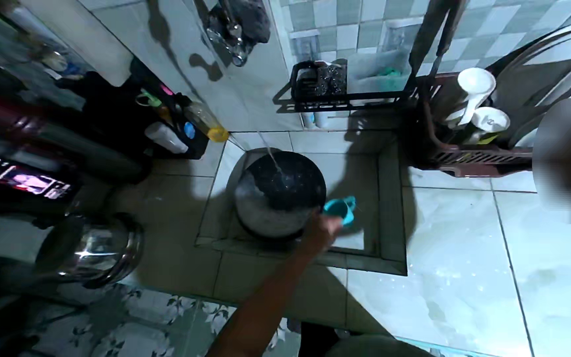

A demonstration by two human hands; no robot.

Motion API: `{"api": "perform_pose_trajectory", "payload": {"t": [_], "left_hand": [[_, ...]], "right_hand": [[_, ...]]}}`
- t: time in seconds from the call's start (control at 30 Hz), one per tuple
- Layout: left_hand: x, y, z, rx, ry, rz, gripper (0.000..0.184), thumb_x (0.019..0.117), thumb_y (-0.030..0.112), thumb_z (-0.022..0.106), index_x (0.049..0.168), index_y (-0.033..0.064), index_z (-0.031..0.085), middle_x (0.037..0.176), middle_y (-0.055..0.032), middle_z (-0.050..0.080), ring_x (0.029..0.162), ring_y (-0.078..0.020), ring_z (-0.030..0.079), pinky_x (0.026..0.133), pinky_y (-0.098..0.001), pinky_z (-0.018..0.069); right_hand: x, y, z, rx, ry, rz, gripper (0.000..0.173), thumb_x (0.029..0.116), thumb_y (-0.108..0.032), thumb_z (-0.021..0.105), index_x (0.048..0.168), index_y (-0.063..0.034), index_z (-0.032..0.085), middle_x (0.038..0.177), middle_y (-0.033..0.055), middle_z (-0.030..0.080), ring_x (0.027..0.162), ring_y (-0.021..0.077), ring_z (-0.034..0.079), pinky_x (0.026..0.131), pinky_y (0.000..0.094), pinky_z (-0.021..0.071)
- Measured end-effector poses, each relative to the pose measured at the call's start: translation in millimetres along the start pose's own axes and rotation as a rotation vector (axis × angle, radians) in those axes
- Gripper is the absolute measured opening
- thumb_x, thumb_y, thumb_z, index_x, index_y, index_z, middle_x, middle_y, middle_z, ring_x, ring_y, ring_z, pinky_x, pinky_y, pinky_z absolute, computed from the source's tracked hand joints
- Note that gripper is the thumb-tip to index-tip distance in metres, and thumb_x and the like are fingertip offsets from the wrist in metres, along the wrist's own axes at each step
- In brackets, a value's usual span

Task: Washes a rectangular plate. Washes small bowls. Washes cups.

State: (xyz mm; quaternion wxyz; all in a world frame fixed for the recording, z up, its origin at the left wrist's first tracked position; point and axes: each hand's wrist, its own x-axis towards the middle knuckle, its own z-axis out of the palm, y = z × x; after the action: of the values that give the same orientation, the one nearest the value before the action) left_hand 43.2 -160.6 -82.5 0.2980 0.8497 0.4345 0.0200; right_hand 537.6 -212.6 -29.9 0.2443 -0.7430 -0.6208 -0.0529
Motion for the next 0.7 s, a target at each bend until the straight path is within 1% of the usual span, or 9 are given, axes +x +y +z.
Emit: {"api": "perform_pose_trajectory", "payload": {"t": [0.1, 0.17, 0.27, 0.33, 0.4, 0.47, 0.57, 0.63, 0.7], "left_hand": [[20.5, -39.2, -63.8, -0.257, 0.319, -0.077, 0.025, 0.103, 0.018, 0.061, 0.108, -0.0041, 0.072, 0.1, -0.0191, 0.073, 0.097, -0.0289, 0.071, 0.095, -0.0493, 0.0552], [35.4, -64.4, -105.7, -0.416, 0.466, -0.125, 0.026, 0.1009, 0.018, 0.065, 0.109, -0.0057, 0.071, 0.102, -0.0187, 0.073, 0.096, -0.0253, 0.07, 0.092, -0.0464, 0.0563], [52.1, -89.8, -151.2, -0.678, 0.538, -0.208, 0.031, 0.1002, 0.02, 0.067, 0.116, -0.0068, 0.069, 0.112, -0.0208, 0.069, 0.104, -0.026, 0.066, 0.096, -0.0466, 0.0528], [61.1, -101.8, -169.2, -0.845, 0.523, -0.262, 0.036, 0.1006, 0.024, 0.067, 0.123, -0.0049, 0.066, 0.118, -0.0214, 0.068, 0.105, -0.0275, 0.067, 0.093, -0.048, 0.0551], [64.7, -106.3, -183.1, -0.991, 0.479, -0.332, 0.045, 0.1005, 0.029, 0.067, 0.132, -0.0026, 0.06, 0.121, -0.0214, 0.066, 0.104, -0.0279, 0.067, 0.091, -0.0467, 0.0571], [66.6, -109.4, -196.7, -1.099, 0.422, -0.38, 0.053, 0.1005, 0.033, 0.067, 0.139, -0.0008, 0.053, 0.127, -0.0219, 0.063, 0.109, -0.0298, 0.065, 0.093, -0.0477, 0.056], [70.2, -113.6, -211.3, -1.268, 0.393, -0.397, 0.052, 0.1041, 0.037, 0.059, 0.141, 0.0001, 0.051, 0.127, -0.02, 0.064, 0.111, -0.0286, 0.065, 0.093, -0.0465, 0.0563], [70.3, -106.4, -214.8, -1.315, 0.49, -0.398, 0.051, 0.1067, 0.039, 0.054, 0.136, -0.003, 0.054, 0.128, -0.0215, 0.063, 0.115, -0.0298, 0.064, 0.098, -0.0481, 0.055], [62.2, -94.8, -213.3, -1.132, 0.588, -0.31, 0.05, 0.1091, 0.039, 0.048, 0.126, -0.0068, 0.061, 0.122, -0.0238, 0.064, 0.113, -0.0303, 0.063, 0.1, -0.049, 0.0516]], "right_hand": [[-8.3, -93.1, 11.3, 0.13, -0.022, -0.104, 0.032, 0.0984, -0.013, 0.061, 0.128, -0.0002, 0.067, 0.14, 0.031, 0.052, 0.13, 0.052, 0.048, 0.109, 0.0664, 0.038], [-6.5, -149.2, 36.0, 0.241, -0.063, -0.147, 0.033, 0.0942, -0.007, 0.065, 0.126, -0.0007, 0.068, 0.135, 0.0282, 0.056, 0.126, 0.0465, 0.054, 0.106, 0.0623, 0.0437], [4.6, -237.6, 90.5, 0.496, -0.145, -0.179, 0.044, 0.0901, -0.008, 0.074, 0.133, -0.0034, 0.064, 0.139, 0.0226, 0.057, 0.124, 0.0365, 0.058, 0.101, 0.0528, 0.0521], [21.9, -302.1, 123.4, 0.706, -0.24, -0.161, 0.062, 0.0895, -0.017, 0.079, 0.146, -0.0071, 0.054, 0.151, 0.02, 0.048, 0.132, 0.0337, 0.055, 0.105, 0.051, 0.0514], [42.6, -359.1, 157.9, 0.915, -0.279, -0.135, 0.085, 0.0863, -0.03, 0.082, 0.158, -0.013, 0.039, 0.163, 0.0178, 0.033, 0.141, 0.033, 0.046, 0.107, 0.0515, 0.0501], [62.2, -402.4, 188.7, 1.057, -0.259, -0.118, 0.097, 0.0858, -0.037, 0.081, 0.163, -0.0163, 0.027, 0.168, 0.0162, 0.023, 0.147, 0.0313, 0.039, 0.11, 0.0517, 0.048], [83.9, -443.1, 217.2, 1.131, -0.14, -0.081, 0.08, 0.0928, -0.036, 0.073, 0.158, -0.0098, 0.035, 0.154, 0.0182, 0.045, 0.133, 0.0246, 0.055, 0.109, 0.0448, 0.0495], [91.1, -464.4, 222.3, 1.157, -0.094, 0.022, 0.066, 0.0973, -0.039, 0.065, 0.151, -0.0081, 0.041, 0.137, 0.0167, 0.059, 0.115, 0.0208, 0.065, 0.099, 0.0434, 0.0559], [98.8, -481.1, 220.8, 1.196, -0.065, 0.169, 0.057, 0.1023, -0.044, 0.055, 0.146, -0.0077, 0.047, 0.123, 0.016, 0.066, 0.101, 0.0206, 0.07, 0.087, 0.0432, 0.0601]]}}
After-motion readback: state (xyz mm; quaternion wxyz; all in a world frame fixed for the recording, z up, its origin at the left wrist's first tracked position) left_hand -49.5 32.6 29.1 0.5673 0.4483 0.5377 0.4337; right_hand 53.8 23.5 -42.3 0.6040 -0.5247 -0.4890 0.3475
